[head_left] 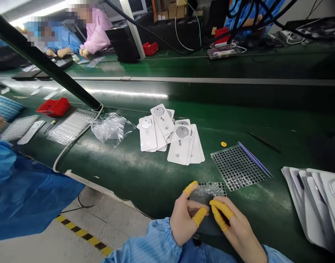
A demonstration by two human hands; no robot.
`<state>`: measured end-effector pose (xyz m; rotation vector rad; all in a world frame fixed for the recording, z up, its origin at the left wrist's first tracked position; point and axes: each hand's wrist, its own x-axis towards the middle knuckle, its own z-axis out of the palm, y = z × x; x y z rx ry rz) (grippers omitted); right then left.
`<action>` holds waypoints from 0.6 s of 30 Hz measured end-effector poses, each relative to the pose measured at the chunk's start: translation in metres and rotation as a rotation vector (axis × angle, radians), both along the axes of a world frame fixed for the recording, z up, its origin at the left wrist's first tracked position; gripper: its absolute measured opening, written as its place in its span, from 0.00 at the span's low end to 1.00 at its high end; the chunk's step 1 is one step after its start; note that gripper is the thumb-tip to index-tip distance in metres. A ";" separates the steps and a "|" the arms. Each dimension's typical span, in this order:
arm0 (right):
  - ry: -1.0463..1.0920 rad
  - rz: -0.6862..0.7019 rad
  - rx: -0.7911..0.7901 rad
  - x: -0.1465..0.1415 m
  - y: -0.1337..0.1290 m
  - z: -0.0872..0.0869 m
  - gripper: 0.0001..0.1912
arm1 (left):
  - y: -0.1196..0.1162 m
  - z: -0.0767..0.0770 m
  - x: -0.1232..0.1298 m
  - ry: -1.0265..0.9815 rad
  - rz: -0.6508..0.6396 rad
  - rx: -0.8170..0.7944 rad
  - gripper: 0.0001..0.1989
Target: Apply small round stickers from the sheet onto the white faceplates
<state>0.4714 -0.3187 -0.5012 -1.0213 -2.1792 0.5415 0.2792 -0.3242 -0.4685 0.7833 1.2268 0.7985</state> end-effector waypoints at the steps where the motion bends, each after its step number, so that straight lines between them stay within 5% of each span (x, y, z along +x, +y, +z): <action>1: 0.002 0.003 -0.027 0.000 0.001 0.000 0.15 | 0.002 0.003 -0.009 0.050 -0.060 0.010 0.46; 4: 0.003 0.047 0.007 -0.001 0.004 0.005 0.16 | 0.026 0.018 -0.037 0.332 -0.124 0.166 0.42; 8: 0.031 0.089 0.078 -0.004 0.002 0.007 0.16 | 0.093 0.027 -0.043 1.018 0.186 0.529 0.24; 10: 0.032 0.074 0.061 -0.002 -0.002 0.004 0.15 | 0.122 0.024 -0.036 1.186 0.187 0.545 0.25; 14: 0.016 0.037 0.079 0.009 -0.006 0.003 0.18 | 0.136 0.020 -0.038 1.146 0.231 0.516 0.26; 18: 0.090 -0.068 0.154 0.016 0.008 0.017 0.18 | 0.102 0.038 -0.058 0.980 0.300 0.512 0.20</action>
